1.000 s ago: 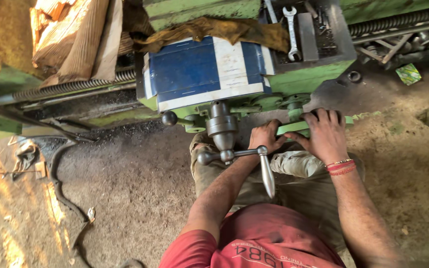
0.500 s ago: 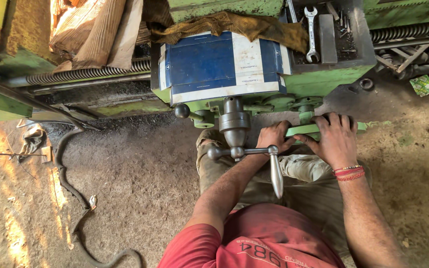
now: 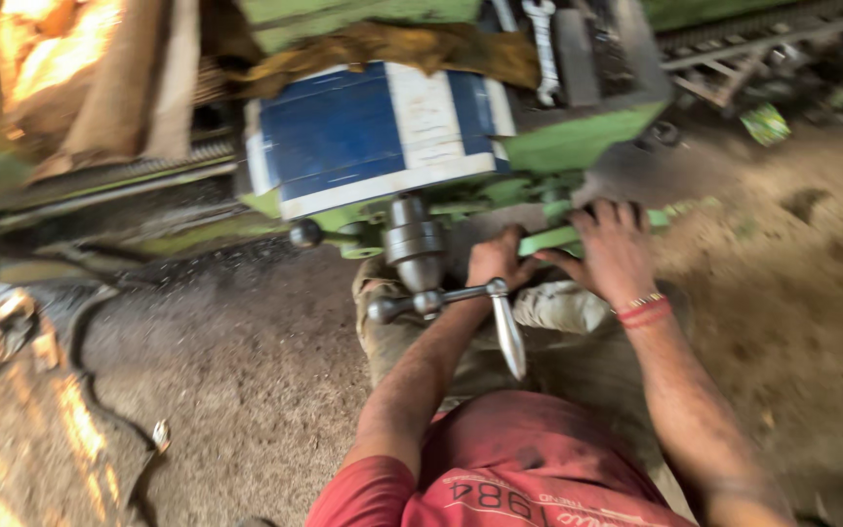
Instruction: The person operates a metal lathe by turning a green handwheel with both hands to adjust the machine. The person repeatedly rotates the wheel and repositions hands while the lathe runs, with metal shavings visible on the floor.
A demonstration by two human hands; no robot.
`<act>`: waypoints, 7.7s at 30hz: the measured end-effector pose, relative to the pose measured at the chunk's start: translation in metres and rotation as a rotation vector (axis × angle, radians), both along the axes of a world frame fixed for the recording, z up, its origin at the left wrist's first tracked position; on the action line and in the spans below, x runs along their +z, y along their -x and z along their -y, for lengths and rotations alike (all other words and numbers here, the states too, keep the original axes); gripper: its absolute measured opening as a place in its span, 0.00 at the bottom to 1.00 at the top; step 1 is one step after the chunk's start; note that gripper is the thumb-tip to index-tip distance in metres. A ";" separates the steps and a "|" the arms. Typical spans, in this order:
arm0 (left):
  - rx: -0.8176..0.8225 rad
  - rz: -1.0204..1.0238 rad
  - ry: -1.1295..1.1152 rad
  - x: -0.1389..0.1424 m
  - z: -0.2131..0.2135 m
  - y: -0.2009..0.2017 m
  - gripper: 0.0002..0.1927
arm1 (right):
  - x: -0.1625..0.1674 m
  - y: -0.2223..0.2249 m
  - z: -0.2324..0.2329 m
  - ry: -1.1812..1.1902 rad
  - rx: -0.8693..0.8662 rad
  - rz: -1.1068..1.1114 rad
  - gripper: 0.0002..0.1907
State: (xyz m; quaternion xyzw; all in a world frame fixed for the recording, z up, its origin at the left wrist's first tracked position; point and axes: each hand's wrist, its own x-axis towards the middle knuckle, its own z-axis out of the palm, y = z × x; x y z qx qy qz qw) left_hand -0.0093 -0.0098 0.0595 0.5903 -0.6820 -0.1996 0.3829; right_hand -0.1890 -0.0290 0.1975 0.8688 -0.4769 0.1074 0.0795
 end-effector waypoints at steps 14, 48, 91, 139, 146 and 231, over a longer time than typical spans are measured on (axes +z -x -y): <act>0.002 0.013 0.064 -0.039 0.002 0.007 0.21 | -0.011 0.009 -0.001 -0.044 0.012 0.051 0.39; 0.002 -0.015 0.044 -0.039 -0.001 0.004 0.21 | -0.026 0.009 -0.002 -0.010 0.043 0.037 0.41; 0.000 -0.016 0.034 -0.050 0.000 -0.002 0.20 | -0.038 0.004 -0.001 0.042 0.033 -0.029 0.44; 0.019 -0.057 0.028 -0.066 -0.017 -0.003 0.21 | -0.040 -0.007 -0.018 0.001 0.029 -0.055 0.41; 0.023 -0.070 0.036 -0.067 -0.017 -0.003 0.21 | -0.043 -0.007 -0.017 0.009 0.032 -0.069 0.40; 0.043 -0.222 -0.023 -0.069 -0.024 -0.006 0.22 | -0.031 -0.028 -0.019 -0.058 0.047 -0.009 0.32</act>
